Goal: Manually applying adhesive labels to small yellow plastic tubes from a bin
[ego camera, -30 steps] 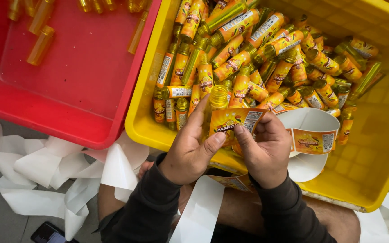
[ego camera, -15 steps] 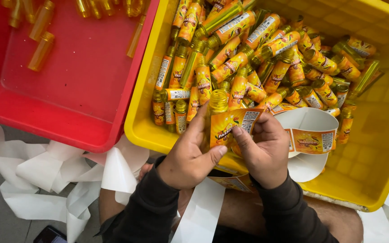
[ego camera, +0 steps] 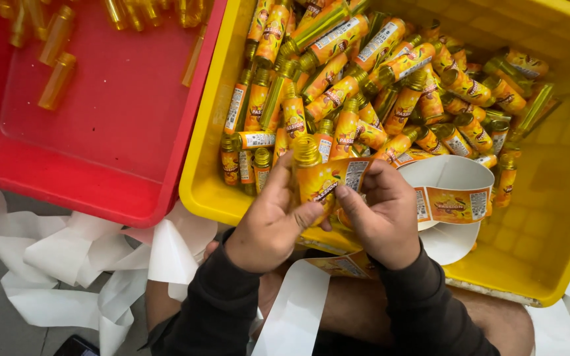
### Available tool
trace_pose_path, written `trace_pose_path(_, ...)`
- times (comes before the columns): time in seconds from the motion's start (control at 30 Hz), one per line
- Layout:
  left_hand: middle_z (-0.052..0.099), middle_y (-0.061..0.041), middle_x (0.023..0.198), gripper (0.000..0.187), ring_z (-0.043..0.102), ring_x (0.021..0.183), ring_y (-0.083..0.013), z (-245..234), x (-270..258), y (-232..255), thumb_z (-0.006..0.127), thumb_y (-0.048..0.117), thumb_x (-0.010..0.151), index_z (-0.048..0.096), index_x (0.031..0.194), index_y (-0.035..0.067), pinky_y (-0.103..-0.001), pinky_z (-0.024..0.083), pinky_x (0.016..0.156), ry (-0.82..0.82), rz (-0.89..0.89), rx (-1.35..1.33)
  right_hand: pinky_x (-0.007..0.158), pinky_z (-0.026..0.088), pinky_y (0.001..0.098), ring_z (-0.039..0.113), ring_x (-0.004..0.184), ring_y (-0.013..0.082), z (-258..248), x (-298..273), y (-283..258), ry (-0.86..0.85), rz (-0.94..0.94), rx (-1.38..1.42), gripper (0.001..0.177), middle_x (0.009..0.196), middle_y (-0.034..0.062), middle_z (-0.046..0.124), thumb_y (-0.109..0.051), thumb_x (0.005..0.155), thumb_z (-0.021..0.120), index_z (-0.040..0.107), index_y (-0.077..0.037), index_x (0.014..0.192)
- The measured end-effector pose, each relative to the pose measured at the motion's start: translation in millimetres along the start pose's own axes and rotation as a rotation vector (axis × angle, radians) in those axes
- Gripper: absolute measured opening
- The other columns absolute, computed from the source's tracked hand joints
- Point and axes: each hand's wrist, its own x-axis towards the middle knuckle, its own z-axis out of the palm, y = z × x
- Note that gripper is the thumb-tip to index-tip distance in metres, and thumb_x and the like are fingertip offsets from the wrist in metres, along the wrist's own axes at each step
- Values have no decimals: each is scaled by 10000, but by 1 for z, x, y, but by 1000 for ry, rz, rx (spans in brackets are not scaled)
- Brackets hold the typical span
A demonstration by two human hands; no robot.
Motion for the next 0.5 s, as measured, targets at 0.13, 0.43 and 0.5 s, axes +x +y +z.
trace_pose_path(0.13,503,-245,1390,817,582,1047,-212,-1,-3,-3,556,-47,975,62,1624,3,-404,587,896,-73,-26,24,681,505,287,574,699,132,-3,0,6,-1,5,39,152,723,73,563,20,926,705,583,25,1017)
trace_pose_path(0.43,616,-157,1076,543,605,815,-164,2,8,-1,609,102,999,365,1468,-22,-308,600,696,111,-1,103,704,606,360,731,704,220,0,-2,1,-96,41,64,379,871,177,732,42,891,682,578,67,1255)
trace_pose_path(0.5,598,-198,1169,638,618,926,-223,7,2,3,619,21,954,300,1503,-38,-379,585,811,94,3,170,728,614,370,739,730,219,-7,0,12,-91,40,74,410,910,186,733,43,908,666,545,65,1299)
